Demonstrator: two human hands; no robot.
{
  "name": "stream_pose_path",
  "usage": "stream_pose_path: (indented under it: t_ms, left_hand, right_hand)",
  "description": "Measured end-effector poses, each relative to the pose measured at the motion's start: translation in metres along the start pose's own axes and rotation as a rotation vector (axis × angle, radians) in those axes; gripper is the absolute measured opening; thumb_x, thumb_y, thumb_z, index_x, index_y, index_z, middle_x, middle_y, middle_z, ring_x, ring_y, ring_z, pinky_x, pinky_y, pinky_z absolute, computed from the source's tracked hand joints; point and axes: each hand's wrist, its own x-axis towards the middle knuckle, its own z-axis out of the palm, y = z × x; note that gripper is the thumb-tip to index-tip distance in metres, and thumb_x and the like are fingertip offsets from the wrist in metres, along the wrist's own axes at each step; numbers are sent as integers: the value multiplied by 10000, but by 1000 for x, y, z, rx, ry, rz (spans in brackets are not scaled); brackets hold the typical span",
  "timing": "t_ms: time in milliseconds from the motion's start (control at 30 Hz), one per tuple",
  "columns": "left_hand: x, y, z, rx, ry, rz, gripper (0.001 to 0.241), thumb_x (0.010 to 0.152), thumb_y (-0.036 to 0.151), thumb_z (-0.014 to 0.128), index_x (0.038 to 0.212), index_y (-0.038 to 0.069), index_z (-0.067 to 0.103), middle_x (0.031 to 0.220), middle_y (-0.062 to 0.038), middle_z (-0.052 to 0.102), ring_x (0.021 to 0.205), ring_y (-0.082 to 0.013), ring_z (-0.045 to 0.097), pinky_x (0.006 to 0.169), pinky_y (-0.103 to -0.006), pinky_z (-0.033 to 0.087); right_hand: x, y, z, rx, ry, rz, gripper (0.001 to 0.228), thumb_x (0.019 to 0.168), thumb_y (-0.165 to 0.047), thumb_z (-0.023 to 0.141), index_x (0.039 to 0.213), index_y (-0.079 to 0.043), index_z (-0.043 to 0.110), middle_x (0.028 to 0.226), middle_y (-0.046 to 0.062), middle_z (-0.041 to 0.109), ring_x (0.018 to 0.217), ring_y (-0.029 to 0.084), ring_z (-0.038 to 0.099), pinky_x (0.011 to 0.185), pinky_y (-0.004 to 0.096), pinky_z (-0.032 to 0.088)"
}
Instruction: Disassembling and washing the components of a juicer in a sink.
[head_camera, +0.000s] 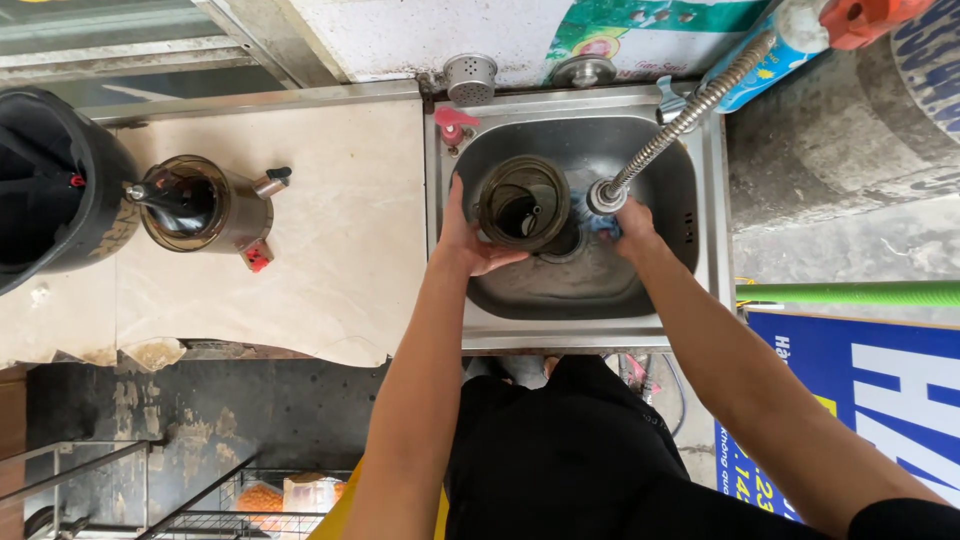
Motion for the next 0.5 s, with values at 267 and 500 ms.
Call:
stream_pose_path:
  t_ms: [267, 500]
  left_hand:
    - [99, -24, -32, 79, -31, -187, 929, 787, 551, 772, 1483, 22, 458, 1409, -322, 539, 1207, -516, 603, 948, -643, 553]
    - [117, -49, -50, -20, -231, -37, 749, 792, 559, 821, 1290, 38, 616, 1214, -286, 675, 1027, -448, 712, 874, -573, 638]
  right_hand:
    - [-87, -26, -1, 170, -60, 38, 252, 864, -249, 789, 833, -14, 700, 583, 121, 618, 480, 251, 676, 537, 496, 648]
    - [-194, -61, -54, -42, -109, -188, 468, 838, -324, 899, 1220, -104, 741, 1016, 157, 711, 905, 264, 729, 704, 451, 632]
